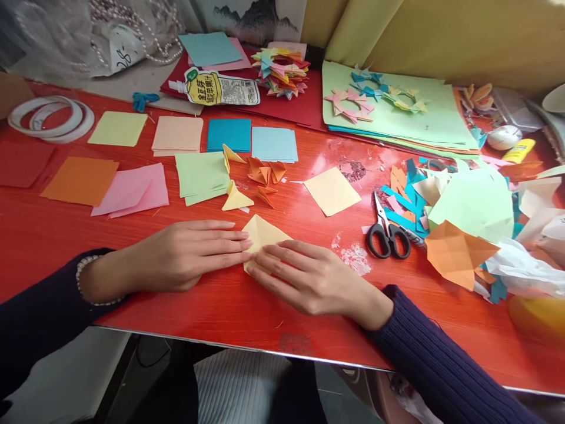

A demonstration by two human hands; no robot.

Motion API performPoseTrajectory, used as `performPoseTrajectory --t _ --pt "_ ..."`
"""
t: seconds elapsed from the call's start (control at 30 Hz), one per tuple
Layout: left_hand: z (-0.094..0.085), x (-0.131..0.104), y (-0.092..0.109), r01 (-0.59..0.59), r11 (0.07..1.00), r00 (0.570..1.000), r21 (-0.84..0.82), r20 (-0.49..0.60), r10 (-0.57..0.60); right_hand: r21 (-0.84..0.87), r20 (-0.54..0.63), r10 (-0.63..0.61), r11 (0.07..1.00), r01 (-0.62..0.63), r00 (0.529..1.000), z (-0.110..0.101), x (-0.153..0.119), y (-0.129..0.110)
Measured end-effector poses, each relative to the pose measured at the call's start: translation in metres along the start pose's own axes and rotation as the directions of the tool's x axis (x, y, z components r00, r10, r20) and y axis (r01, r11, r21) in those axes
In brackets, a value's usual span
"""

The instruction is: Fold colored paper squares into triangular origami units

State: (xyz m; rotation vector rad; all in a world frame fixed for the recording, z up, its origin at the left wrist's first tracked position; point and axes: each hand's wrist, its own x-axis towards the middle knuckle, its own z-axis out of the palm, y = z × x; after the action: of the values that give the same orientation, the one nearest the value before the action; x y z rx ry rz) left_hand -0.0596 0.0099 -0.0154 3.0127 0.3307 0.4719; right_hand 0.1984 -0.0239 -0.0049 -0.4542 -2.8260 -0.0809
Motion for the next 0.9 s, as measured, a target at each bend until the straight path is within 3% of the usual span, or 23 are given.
performPoseTrajectory --t 0.13,0.27,0.47,0.67,0.9 --pt "-0.001 0.000 -0.001 -0.005 0.999 1.000 -0.038 0.021 0.006 0.091 -0.049 0.058 0.994 -0.053 0.997 0.006 0.002 -0.003" --pt "-0.002 0.000 -0.002 -0.013 0.998 1.000 -0.060 0.019 0.015 0.246 -0.066 0.220 0.949 -0.198 0.973 0.013 0.003 -0.005" --pt "-0.003 0.000 -0.001 -0.001 0.997 1.000 -0.076 0.027 0.004 0.530 0.056 0.508 0.714 -0.456 0.860 0.015 0.013 -0.012" --pt "-0.003 0.001 0.000 0.001 0.996 1.000 -0.090 0.008 -0.001 0.485 0.055 0.635 0.658 -0.576 0.771 0.017 0.021 -0.017" --pt "-0.004 0.001 -0.002 0.004 0.993 1.000 -0.117 0.026 -0.001 0.420 0.022 0.661 0.675 -0.607 0.750 0.020 0.023 -0.020"
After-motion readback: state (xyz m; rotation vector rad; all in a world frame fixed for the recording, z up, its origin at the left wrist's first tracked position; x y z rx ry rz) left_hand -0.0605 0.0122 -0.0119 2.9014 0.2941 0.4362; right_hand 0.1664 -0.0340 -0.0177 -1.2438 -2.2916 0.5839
